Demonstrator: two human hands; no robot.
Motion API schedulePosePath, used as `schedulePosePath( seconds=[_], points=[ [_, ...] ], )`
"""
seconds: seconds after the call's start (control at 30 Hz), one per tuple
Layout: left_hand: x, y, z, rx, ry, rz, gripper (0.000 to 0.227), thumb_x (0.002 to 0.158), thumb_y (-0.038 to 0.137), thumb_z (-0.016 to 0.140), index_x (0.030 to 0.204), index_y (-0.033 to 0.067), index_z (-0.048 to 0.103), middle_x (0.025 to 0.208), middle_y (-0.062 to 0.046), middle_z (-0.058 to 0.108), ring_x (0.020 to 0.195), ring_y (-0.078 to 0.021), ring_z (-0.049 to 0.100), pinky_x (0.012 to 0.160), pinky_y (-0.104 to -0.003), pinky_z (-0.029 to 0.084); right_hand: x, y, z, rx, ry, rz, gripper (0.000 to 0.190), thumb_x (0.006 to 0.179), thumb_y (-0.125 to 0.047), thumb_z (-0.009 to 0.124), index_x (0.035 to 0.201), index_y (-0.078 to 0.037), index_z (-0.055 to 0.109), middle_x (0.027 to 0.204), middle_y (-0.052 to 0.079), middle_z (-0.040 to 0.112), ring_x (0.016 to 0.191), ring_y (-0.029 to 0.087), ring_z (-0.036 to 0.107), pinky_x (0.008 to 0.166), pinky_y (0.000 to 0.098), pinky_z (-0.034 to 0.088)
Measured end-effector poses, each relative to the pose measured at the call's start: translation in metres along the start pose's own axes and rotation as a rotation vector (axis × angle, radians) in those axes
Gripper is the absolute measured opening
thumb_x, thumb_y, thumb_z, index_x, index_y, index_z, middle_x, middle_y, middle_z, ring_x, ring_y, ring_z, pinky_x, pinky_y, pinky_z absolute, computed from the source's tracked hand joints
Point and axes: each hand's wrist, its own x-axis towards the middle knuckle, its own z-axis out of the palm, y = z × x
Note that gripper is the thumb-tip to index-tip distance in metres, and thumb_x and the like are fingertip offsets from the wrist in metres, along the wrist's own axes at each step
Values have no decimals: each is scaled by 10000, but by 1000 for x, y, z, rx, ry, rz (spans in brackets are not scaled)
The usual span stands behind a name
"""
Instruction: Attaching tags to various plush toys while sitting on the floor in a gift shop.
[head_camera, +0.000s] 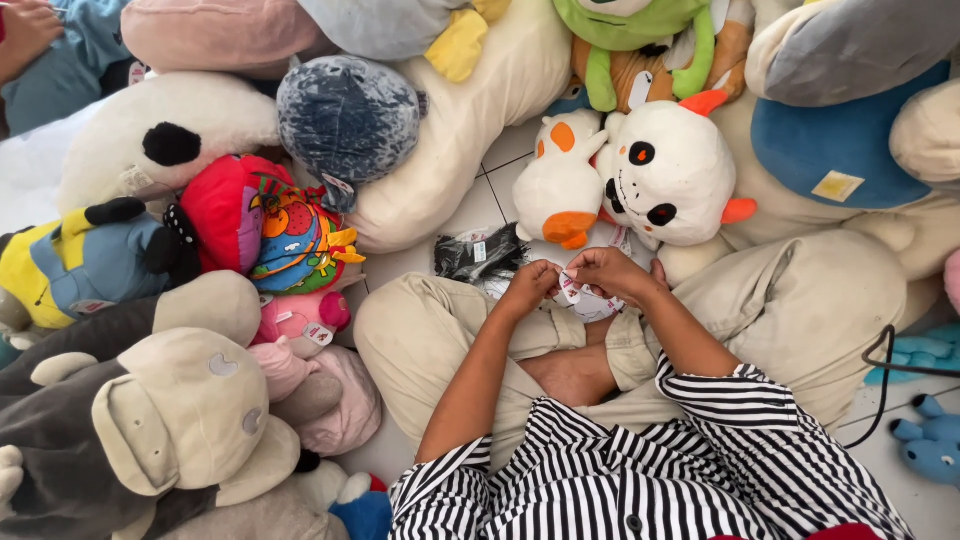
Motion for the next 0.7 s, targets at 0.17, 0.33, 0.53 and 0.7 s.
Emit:
schedulePosePath(
  seconds=[0.17, 0.33, 0.53, 0.7],
  points=[
    [-7, 0, 8, -153, 0, -94, 220, 977, 235, 610, 1032, 37, 689, 740, -76, 693, 630, -121, 708, 593, -246, 636, 8, 12, 1, -5, -12, -42, 168, 861, -84, 760, 997, -2, 705, 667, 124, 644, 375, 107, 485, 300, 197, 298],
    [1, -4, 10, -187, 58, -138, 209, 975, 231, 595, 1058, 51, 662, 756, -70, 695, 613, -122, 698, 557, -255, 636, 10, 12, 4, -4, -46, -61, 112, 889, -69, 731, 986, -28, 695, 668, 104, 607, 378, 104, 482, 296, 203, 302],
    [-7, 18, 6, -219, 182, -89, 229, 999, 260, 540, 1083, 79, 651, 820, -89, 723, 673, -122, 706, 617, -244, 629, -2, -6, 3, -71, 22, -78, 74, 922, -67, 663, 975, -25, 694, 652, 92, 597, 372, 92, 475, 311, 199, 317],
    [-23, 45, 11, -171, 299, 66, 184, 1010, 253, 528, 1025, 102, 631, 860, -95, 752, 725, -114, 691, 671, -210, 590, 0, -8, -3, -335, 180, -76, 189, 942, -246, 673, 884, -76, 732, 640, 81, 649, 472, 138, 538, 424, 275, 404]
  ],
)
